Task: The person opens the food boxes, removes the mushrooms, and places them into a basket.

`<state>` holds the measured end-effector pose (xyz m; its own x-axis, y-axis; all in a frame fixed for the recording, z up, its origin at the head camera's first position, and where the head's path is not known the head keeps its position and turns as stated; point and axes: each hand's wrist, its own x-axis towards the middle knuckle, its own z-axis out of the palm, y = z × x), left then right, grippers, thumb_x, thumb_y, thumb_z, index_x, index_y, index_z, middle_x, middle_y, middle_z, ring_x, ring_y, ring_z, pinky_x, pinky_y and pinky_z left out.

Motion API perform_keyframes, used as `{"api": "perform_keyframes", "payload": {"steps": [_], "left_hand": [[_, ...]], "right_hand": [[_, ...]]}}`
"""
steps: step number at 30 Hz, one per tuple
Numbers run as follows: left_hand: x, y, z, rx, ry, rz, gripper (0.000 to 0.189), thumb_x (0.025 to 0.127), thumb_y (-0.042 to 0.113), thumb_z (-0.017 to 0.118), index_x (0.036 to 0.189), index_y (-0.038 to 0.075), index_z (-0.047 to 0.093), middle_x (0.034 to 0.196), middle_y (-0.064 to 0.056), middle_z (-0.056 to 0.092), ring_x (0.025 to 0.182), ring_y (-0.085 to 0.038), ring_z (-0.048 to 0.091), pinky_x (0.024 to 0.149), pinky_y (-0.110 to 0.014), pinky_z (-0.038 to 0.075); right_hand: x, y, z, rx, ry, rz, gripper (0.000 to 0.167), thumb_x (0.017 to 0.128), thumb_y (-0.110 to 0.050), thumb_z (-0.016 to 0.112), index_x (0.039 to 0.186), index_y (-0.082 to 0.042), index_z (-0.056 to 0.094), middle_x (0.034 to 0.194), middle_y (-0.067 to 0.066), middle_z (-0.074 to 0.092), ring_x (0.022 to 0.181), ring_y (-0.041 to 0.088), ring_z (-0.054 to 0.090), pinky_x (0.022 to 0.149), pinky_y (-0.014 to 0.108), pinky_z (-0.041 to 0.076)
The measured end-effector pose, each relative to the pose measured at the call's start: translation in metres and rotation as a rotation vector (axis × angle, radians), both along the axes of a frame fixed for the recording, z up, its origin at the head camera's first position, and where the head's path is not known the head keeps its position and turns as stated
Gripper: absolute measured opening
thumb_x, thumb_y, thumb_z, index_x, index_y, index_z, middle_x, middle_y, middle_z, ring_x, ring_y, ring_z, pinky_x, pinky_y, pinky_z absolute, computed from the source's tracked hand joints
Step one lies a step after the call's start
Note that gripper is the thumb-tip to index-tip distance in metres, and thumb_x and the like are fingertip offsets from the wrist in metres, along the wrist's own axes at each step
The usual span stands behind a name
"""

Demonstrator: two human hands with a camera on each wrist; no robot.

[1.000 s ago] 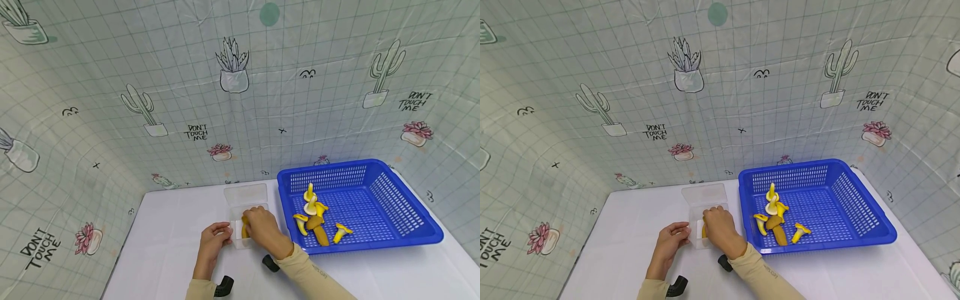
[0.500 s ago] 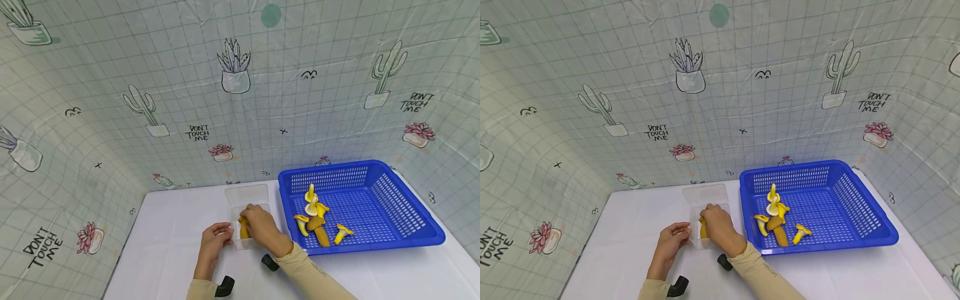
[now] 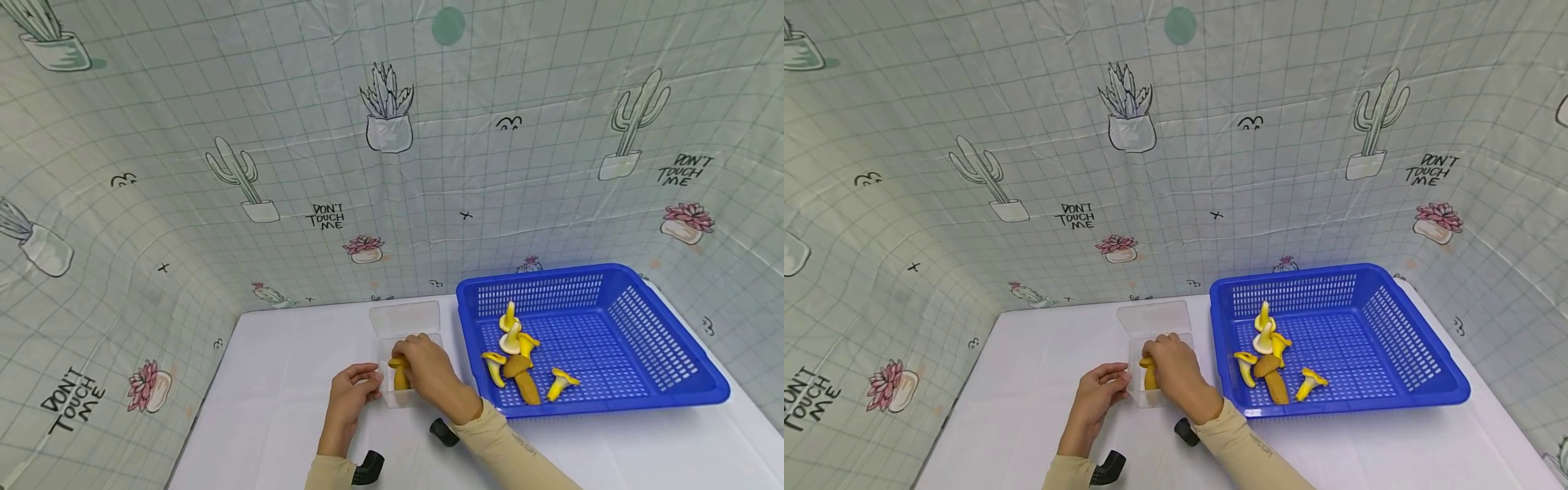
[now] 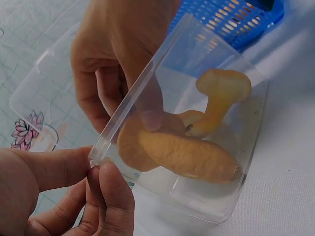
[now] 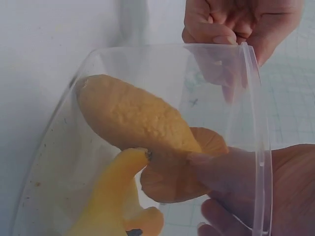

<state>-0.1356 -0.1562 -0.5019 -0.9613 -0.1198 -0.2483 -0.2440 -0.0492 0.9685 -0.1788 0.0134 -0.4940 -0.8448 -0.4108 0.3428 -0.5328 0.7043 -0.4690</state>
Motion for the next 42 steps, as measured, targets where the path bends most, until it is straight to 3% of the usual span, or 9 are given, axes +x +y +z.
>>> {"api": "perform_keyframes", "payload": {"steps": [6,16,21,28,42], "left_hand": [[0.002,0.0,0.001,0.002,0.005,0.002,0.031,0.094,-0.009,0.069,0.122,-0.02,0.062,0.091,-0.003,0.065,0.069,-0.009,0.06,0.062,-0.019,0.057],[0.003,0.002,0.005,-0.003,0.007,0.006,0.03,0.094,-0.007,0.07,0.121,-0.018,0.063,0.091,-0.004,0.065,0.068,-0.009,0.062,0.062,-0.018,0.057],[0.002,0.002,0.005,-0.008,0.008,0.007,0.03,0.094,-0.007,0.07,0.121,-0.018,0.063,0.091,-0.004,0.065,0.069,-0.009,0.062,0.062,-0.018,0.057],[0.003,0.002,0.006,-0.014,0.015,0.003,0.03,0.094,-0.007,0.07,0.121,-0.018,0.063,0.091,-0.004,0.066,0.067,-0.009,0.061,0.062,-0.019,0.057],[0.003,0.003,0.007,-0.03,0.0,0.02,0.033,0.093,-0.009,0.07,0.123,-0.02,0.062,0.09,-0.005,0.065,0.067,-0.009,0.06,0.061,-0.019,0.056]], "right_hand": [[0.003,0.002,0.0,-0.027,0.045,0.018,0.027,0.077,0.014,0.08,0.091,-0.008,0.078,0.088,0.004,0.072,0.084,0.023,0.063,0.073,0.037,0.058],[0.011,0.007,0.001,-0.023,0.269,0.055,0.021,0.082,0.002,0.086,0.094,-0.013,0.08,0.094,-0.002,0.07,0.088,0.018,0.061,0.077,0.034,0.056],[0.017,0.01,0.009,-0.06,0.332,0.043,0.022,0.083,0.0,0.087,0.098,-0.015,0.08,0.098,-0.004,0.071,0.093,0.017,0.062,0.082,0.034,0.057],[0.025,0.019,0.024,-0.143,0.361,0.037,0.028,0.082,0.005,0.086,0.101,-0.015,0.08,0.102,-0.004,0.072,0.095,0.017,0.063,0.084,0.035,0.057],[0.042,0.059,0.053,-0.147,0.389,-0.023,0.029,0.082,0.004,0.088,0.106,-0.011,0.082,0.107,-0.001,0.074,0.101,0.02,0.065,0.091,0.04,0.06]]}}
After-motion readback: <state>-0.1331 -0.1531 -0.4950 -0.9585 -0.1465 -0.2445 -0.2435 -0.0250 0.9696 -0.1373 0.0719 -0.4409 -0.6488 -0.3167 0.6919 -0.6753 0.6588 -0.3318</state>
